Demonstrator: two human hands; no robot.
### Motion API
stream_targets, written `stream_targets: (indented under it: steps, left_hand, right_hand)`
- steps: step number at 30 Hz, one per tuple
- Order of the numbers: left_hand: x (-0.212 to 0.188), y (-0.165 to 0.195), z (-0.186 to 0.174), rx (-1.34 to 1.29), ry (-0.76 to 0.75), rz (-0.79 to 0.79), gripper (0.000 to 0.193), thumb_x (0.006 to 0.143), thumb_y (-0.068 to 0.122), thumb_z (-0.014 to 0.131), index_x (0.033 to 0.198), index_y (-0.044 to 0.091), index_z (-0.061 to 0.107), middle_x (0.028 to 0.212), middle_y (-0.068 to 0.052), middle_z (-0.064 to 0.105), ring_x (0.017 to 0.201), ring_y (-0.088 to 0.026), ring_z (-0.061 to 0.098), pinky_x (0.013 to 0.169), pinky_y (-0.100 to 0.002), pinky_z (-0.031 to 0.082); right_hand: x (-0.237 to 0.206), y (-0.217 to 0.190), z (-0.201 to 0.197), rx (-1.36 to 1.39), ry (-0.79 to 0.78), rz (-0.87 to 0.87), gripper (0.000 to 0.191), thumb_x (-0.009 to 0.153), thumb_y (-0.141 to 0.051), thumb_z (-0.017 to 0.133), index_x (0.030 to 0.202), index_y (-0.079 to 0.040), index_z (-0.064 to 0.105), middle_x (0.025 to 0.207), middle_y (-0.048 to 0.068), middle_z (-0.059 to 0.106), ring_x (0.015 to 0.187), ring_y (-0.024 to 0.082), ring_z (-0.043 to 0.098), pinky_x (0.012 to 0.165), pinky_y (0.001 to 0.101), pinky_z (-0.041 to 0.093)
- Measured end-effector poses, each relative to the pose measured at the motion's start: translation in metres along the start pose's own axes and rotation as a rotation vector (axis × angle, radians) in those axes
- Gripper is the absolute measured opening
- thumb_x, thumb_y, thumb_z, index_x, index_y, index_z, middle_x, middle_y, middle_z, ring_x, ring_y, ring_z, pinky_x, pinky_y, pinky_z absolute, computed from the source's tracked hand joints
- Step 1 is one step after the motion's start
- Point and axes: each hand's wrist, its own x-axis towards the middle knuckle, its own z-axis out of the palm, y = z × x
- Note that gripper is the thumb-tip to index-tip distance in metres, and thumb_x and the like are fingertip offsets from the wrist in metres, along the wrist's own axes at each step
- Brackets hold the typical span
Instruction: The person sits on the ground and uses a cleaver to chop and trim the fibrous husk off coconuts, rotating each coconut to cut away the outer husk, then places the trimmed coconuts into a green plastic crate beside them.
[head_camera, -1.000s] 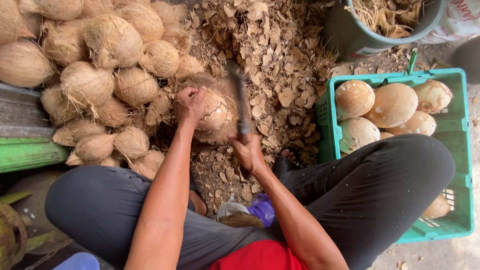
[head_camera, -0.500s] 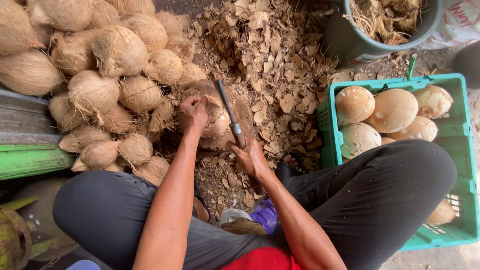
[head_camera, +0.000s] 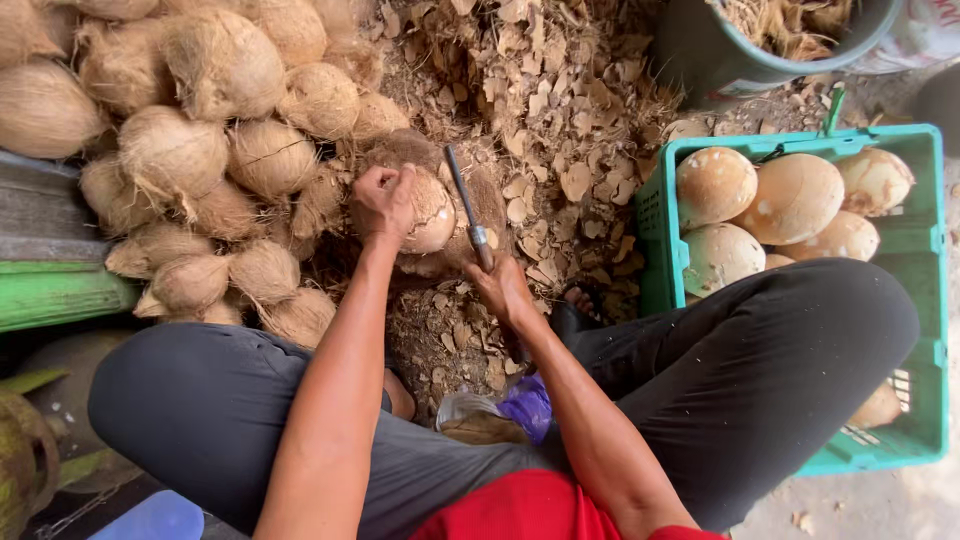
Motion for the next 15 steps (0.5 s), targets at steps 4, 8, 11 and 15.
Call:
stream_targets:
  steps: [4, 8, 11, 15]
  left_hand:
    - [0.0, 0.002, -0.002, 0.165, 0.05, -0.085, 0.056, 0.079, 0.067, 0.073, 0.094, 0.014, 0.062, 0.098, -0.009, 0.066, 0.079, -0.02, 0.06, 0.065, -0.037, 0.047]
    - [-0.006, -0.005, -0.006, 0.013, -0.091, -0.265, 0.082, 0.06, 0.068, 0.082, 0.114, 0.011, 0.056, 0.107, -0.014, 0.065, 0.092, -0.024, 0.064, 0.08, -0.044, 0.053]
    - [-0.008, -0.013, -0.01, -0.248, -0.08, 0.023, 0.084, 0.057, 0.063, 0.085, 0.115, 0.005, 0.065, 0.112, -0.013, 0.067, 0.105, -0.025, 0.066, 0.092, -0.048, 0.055]
    - [-0.012, -0.01, -0.01, -0.198, -0.17, 0.102, 0.087, 0.057, 0.055, 0.085, 0.129, 0.009, 0.064, 0.123, -0.009, 0.063, 0.117, -0.025, 0.06, 0.094, -0.044, 0.047]
  right_hand:
    - [-0.003, -0.009, -0.011, 0.016, 0.104, -0.081, 0.036, 0.094, -0.037, 0.07, 0.112, -0.007, 0.061, 0.074, 0.001, 0.065, 0.059, 0.01, 0.06, 0.054, 0.033, 0.05]
    - [-0.024, -0.033, -0.019, 0.147, 0.018, -0.004, 0.032, 0.095, -0.041, 0.064, 0.103, -0.01, 0.06, 0.07, 0.001, 0.06, 0.055, 0.012, 0.056, 0.05, 0.0347, 0.049]
    - [-0.035, -0.051, -0.031, 0.193, 0.048, -0.094, 0.035, 0.096, -0.044, 0.065, 0.095, -0.01, 0.058, 0.065, 0.002, 0.055, 0.052, 0.014, 0.053, 0.049, 0.0338, 0.048]
    - [-0.049, -0.062, -0.043, 0.28, 0.069, -0.244, 0.032, 0.095, -0.043, 0.062, 0.087, -0.015, 0.049, 0.063, -0.004, 0.049, 0.049, 0.011, 0.053, 0.044, 0.0315, 0.051]
